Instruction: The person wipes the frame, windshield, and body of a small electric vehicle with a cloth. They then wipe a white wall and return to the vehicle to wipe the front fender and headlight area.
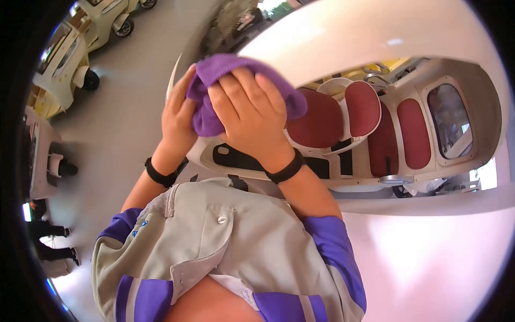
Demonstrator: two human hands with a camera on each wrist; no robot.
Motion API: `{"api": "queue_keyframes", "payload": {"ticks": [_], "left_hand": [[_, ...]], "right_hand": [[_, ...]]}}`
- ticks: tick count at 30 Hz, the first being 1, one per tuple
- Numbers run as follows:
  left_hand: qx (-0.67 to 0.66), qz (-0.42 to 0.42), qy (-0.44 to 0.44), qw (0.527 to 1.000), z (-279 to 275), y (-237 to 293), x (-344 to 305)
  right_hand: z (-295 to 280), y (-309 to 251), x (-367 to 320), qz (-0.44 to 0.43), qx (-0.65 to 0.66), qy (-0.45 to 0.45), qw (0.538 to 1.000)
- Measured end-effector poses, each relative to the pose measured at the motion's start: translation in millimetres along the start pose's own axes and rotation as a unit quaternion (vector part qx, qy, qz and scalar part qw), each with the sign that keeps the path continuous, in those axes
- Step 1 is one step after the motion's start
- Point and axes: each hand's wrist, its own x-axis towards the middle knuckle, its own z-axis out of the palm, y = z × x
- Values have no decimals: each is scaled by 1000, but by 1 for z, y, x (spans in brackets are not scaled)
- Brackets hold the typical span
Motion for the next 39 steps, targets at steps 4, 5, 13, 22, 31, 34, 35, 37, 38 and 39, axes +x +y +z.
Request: {"api": "queue_keyframes", "payload": {"ticks": [4, 5, 13, 22, 31, 34, 35, 37, 38, 39], "left_hand": [[-5, -32, -11, 999, -1, -18, -41], [8, -23, -27, 999, -3, -23, -51], [-97, -5, -86, 992, -15, -55, -84], [-216, 95, -27, 971, -7, -31, 17], [-214, 70, 18, 974, 7, -28, -16], [-202, 71, 8, 977, 24, -64, -81], [-196, 77, -9, 977, 23, -75, -98], [-202, 90, -47, 974, 15, -84, -104], [-211, 95, -67, 970, 9, -85, -100], [-220, 97, -87, 967, 5, -87, -94]], "right_hand": [[19, -33, -28, 17, 3, -34, 999], [23, -38, -33, 16, 3, -36, 999], [31, -87, -70, 17, 76, -175, 982], [-14, -36, 15, 72, -35, -157, 984], [11, -66, -38, 148, 16, -61, 987], [25, -99, -60, 147, 82, -144, 975], [29, -109, -68, 134, 71, -166, 974], [34, -117, -77, 115, 56, -188, 974], [35, -116, -78, 108, 52, -188, 975], [34, -113, -78, 100, 50, -190, 975]]}}
